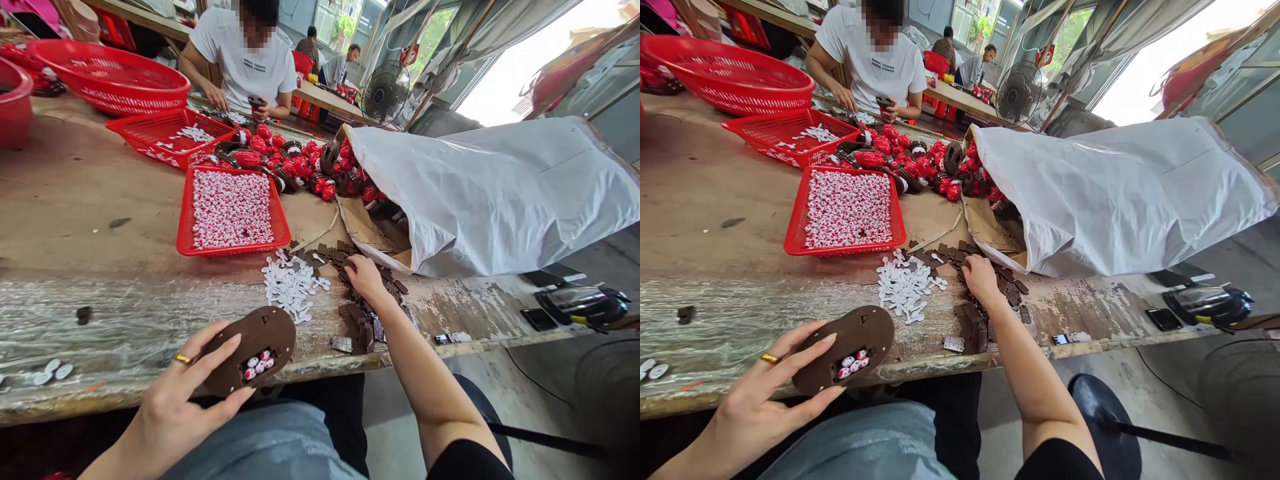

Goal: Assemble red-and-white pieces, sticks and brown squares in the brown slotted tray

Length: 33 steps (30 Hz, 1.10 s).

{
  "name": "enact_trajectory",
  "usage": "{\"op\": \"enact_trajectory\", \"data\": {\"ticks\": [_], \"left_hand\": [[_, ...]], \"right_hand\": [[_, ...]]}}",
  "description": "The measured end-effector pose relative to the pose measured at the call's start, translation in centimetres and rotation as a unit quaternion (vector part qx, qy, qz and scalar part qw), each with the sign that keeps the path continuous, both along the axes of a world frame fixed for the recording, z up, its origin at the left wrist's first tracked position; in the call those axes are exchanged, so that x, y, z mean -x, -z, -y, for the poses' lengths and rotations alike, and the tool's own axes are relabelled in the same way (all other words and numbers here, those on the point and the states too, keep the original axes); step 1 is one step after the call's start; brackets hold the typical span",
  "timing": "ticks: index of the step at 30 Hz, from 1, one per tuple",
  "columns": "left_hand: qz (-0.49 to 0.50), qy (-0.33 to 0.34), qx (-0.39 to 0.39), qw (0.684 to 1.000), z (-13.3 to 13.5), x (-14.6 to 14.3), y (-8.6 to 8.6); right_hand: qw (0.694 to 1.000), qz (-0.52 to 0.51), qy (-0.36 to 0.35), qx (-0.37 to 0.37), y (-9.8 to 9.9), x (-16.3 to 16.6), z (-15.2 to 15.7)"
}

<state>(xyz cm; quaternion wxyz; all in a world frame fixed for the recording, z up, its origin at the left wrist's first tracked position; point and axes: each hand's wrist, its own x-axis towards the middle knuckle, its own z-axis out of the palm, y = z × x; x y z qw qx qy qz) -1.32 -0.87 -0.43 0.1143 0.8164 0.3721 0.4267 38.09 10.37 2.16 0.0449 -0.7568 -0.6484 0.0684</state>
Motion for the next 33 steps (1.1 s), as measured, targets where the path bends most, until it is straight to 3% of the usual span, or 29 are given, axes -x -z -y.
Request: {"op": "enact_trajectory", "data": {"ticks": [5,11,17,21,23,28,31,33], "left_hand": [[-0.007,0.016,0.009,1.0,0.0,0.0,-0.3],[-0.005,0.001,0.011,1.0,0.4,0.0,-0.2],[-0.012,-0.002,0.022,1.0,0.4,0.0,-0.3],[-0.014,0.007,0.017,1.0,0.2,0.0,-0.3],[-0.014,0.016,0.021,1.0,0.2,0.0,-0.2],[0.008,0.017,0.063,0.998,0.3,-0.2,-0.1],[0.022,0.021,0.082,0.996,0.3,-0.4,-0.5],[0.027,0.028,0.093,0.995,0.2,-0.6,-0.9]], "right_hand": [[0.998,-0.052,-0.022,0.012,0.3,0.6,-0.1],[0.988,-0.134,0.025,-0.079,-0.6,1.0,1.7],[0.98,-0.198,0.021,0.002,1.8,3.8,5.3],[0.987,-0.157,0.007,0.02,1.6,4.4,7.0],[0.988,-0.146,-0.036,0.016,1.3,4.1,7.2],[0.96,-0.112,-0.258,-0.007,2.2,2.6,6.8],[0.944,-0.149,-0.274,-0.103,1.9,2.8,6.9],[0.918,-0.21,-0.296,-0.16,0.2,4.2,7.6]]}}
